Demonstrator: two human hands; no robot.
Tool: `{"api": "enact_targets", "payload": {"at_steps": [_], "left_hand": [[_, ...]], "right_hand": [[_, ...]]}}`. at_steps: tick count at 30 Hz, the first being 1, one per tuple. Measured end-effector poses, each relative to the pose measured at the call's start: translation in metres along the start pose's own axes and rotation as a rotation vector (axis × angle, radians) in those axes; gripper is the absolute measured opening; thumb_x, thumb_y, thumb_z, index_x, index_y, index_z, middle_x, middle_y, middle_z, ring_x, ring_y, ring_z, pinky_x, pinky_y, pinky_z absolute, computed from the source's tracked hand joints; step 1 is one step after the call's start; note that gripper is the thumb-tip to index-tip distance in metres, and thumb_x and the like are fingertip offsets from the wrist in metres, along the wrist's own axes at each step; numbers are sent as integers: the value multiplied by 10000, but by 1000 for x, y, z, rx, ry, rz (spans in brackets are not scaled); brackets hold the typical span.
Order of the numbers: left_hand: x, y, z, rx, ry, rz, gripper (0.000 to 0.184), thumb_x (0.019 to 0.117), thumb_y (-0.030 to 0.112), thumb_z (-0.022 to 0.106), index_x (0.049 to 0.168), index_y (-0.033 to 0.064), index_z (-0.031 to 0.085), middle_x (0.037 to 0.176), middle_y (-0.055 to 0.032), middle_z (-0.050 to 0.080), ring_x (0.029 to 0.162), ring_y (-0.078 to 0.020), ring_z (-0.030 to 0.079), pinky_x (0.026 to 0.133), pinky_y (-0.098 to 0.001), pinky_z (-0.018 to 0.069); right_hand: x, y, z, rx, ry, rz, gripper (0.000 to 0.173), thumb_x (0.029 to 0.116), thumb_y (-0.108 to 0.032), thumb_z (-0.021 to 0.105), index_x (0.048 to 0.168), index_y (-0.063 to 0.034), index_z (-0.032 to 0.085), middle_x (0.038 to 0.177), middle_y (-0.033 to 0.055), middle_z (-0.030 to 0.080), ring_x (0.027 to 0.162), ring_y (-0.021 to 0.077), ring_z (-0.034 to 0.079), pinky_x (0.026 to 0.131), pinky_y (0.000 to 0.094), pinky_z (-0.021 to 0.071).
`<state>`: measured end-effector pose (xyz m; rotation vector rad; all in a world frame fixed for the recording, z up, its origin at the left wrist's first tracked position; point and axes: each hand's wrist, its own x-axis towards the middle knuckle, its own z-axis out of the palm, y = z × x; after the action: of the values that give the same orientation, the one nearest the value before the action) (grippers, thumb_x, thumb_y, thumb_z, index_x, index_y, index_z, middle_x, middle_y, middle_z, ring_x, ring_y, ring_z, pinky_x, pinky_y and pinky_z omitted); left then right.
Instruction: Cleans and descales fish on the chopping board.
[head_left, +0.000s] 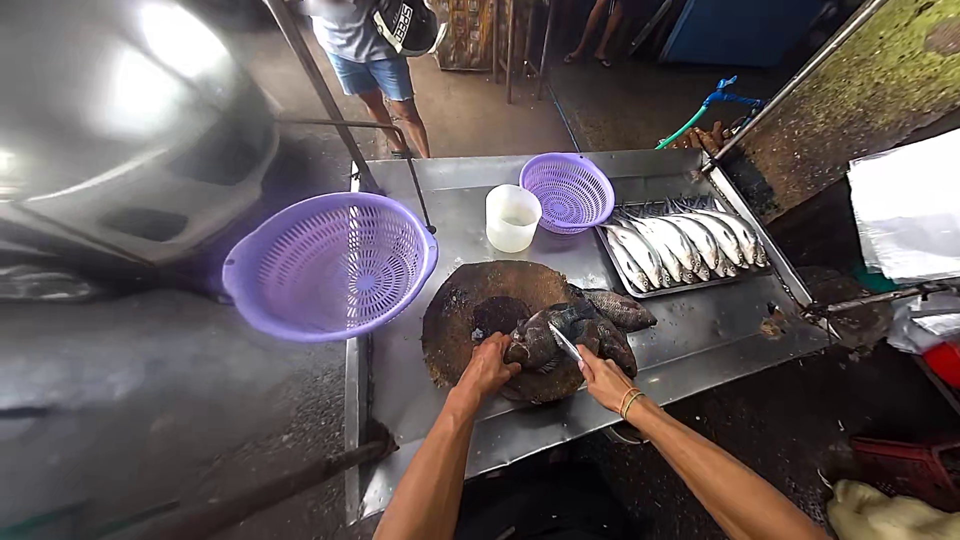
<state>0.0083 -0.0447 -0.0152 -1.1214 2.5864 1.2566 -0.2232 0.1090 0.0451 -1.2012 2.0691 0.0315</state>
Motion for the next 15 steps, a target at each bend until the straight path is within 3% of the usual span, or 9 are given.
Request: {"api": "enact_targets", "payload": {"at_steps": [4,6,8,10,13,15], "left_hand": [[1,1,-3,10,-50,13,469,877,329,749,1207,13,645,1186,-183,638,1125,-334,637,1007,-517,504],[0,-2,-4,-6,-22,16,460,856,313,757,1183,8,651,1174,-184,639,1117,-337,636,1002,-520,506],[-4,-3,2,-10,-11,12,466,859,318,749,1195,10,651,1180,-182,637,1133,-340,629,1010,-533,495],[-3,-3,1,-4,-12,16,468,864,323,747,1209,22,653,1186,-175,636,1146,-338,623,1018,-542,485],[-6,-6,3,-31,6,40,448,857,309,740,1187,16,662,1174,-183,637,1141,-350,618,1016,-555,478],[-9,-7,3,-32,4,57,432,865,316,732,1164,13,662,1154,-180,638,1125,-347,622,1010,-545,482]], "right_hand": [[27,2,-15,9,27,56,507,1104,-306,364,1598,-190,367,1246,232,685,1162,424,660,1022,615,494],[4,-21,-2,27,35,30,505,1109,-319,354,1599,-193,354,1188,242,693,1109,429,677,986,610,517],[-3,-7,-5,-10,-21,11,513,1107,-330,358,1606,-209,347,1182,240,697,1097,431,679,967,616,519],[16,10,-18,21,-22,23,500,1101,-292,380,1582,-155,381,1234,251,678,1146,438,658,999,626,496],[-1,-29,-1,89,26,24,510,1105,-293,366,1598,-160,361,1223,247,682,1137,426,666,1012,603,504],[-12,-27,-5,31,-27,-5,503,1110,-316,357,1593,-176,372,1199,240,692,1110,420,677,989,602,513]]}}
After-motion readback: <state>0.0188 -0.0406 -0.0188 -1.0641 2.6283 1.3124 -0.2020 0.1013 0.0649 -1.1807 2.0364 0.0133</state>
